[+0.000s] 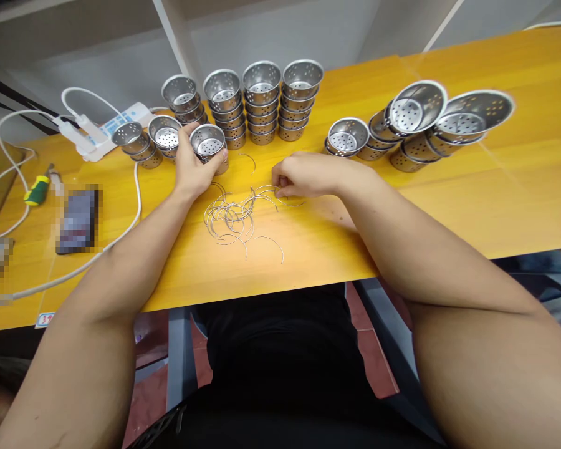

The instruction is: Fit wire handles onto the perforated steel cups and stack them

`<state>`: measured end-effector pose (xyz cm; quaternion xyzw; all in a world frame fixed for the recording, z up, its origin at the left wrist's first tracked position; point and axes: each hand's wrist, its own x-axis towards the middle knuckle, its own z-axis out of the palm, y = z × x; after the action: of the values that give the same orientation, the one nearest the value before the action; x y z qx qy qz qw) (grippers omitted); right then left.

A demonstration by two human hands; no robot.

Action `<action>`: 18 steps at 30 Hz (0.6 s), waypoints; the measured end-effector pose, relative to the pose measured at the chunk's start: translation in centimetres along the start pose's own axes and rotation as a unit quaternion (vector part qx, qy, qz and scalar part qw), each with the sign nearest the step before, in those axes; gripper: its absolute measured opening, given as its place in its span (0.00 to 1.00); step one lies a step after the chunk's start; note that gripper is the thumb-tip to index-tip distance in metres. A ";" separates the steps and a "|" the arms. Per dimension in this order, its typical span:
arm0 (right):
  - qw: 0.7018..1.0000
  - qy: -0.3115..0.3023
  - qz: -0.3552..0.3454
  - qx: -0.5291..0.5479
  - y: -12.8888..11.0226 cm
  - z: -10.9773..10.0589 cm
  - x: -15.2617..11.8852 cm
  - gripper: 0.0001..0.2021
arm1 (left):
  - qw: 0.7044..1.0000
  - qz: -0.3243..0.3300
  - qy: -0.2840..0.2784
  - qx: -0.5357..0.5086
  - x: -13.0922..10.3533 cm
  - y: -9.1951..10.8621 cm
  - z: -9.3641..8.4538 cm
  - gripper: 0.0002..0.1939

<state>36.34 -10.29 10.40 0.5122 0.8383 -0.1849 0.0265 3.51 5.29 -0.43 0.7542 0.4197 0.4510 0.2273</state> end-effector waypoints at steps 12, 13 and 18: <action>0.996 0.072 0.005 -0.049 -1.6 1.7 0.8 0.03 | 0.999 0.028 0.015 0.000 0.3 0.4 -0.2 0.64; 0.995 0.078 0.003 -0.060 -1.8 1.8 0.9 0.03 | 0.999 0.024 0.020 -0.010 0.3 0.6 -0.3 0.64; 0.992 0.094 0.007 -0.083 -2.5 2.0 1.1 0.02 | 0.997 0.041 0.063 -0.020 0.3 2.1 -1.1 0.62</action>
<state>33.33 -11.10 9.04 0.5294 0.8458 -0.0649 -0.0089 3.57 4.37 1.81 0.7359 0.3932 0.5150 0.1964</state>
